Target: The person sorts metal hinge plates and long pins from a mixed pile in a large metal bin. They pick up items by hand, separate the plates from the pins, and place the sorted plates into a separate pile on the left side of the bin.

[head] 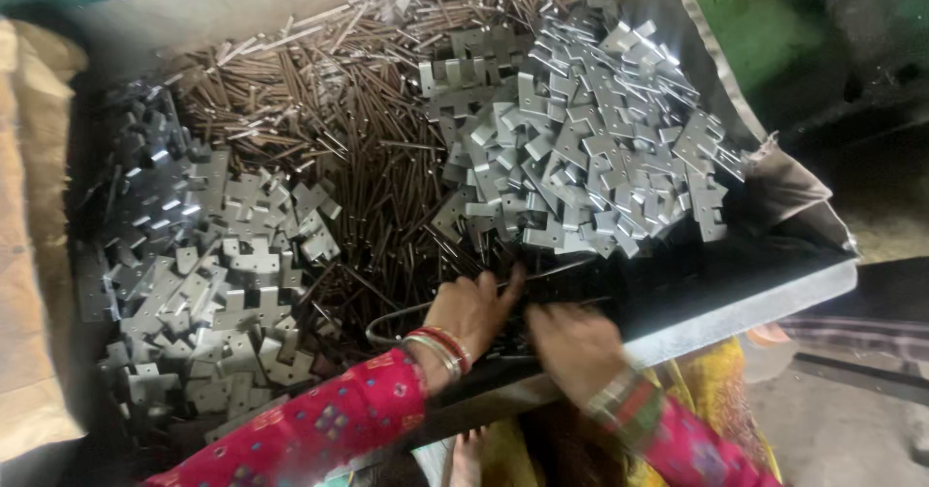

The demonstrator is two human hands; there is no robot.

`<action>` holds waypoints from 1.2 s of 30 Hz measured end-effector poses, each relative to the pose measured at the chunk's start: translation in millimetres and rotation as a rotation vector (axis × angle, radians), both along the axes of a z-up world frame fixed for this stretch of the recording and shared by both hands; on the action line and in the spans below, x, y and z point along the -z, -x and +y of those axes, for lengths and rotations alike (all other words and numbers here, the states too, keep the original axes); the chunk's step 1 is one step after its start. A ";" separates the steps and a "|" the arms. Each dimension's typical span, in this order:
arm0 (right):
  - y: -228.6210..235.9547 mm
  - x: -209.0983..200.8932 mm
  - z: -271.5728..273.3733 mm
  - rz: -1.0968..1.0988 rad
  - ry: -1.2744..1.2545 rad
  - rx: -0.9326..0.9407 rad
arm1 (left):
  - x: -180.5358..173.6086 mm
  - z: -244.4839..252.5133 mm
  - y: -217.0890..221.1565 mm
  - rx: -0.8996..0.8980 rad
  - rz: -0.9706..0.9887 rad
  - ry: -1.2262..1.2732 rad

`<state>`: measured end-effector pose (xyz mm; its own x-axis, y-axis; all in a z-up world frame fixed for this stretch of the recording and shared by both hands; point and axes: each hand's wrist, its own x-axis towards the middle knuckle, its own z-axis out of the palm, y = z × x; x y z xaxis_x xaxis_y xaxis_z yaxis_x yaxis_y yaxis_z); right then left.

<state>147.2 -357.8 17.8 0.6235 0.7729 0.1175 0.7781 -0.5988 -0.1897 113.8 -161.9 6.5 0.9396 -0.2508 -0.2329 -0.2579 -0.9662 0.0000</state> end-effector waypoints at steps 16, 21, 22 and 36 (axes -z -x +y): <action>87.8 -7.8 186.1 0.393 0.107 -0.517 | -54.2 147.2 136.3 -0.310 0.191 -0.434; 119.1 -43.5 228.6 0.111 -0.211 -0.567 | -87.8 180.4 177.1 -0.611 0.397 -0.638; 116.0 -46.8 229.4 0.121 -0.305 -0.544 | -88.8 185.5 176.5 -0.666 0.399 -0.644; -36.5 -54.7 -30.7 -0.091 -0.229 0.322 | -115.1 89.5 -59.9 -0.419 -0.386 0.317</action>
<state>183.7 -388.4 72.5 0.8085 0.4871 0.3303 0.5775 -0.7649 -0.2853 173.8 -72.5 121.6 0.9741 0.1540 0.1658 0.1023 -0.9532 0.2846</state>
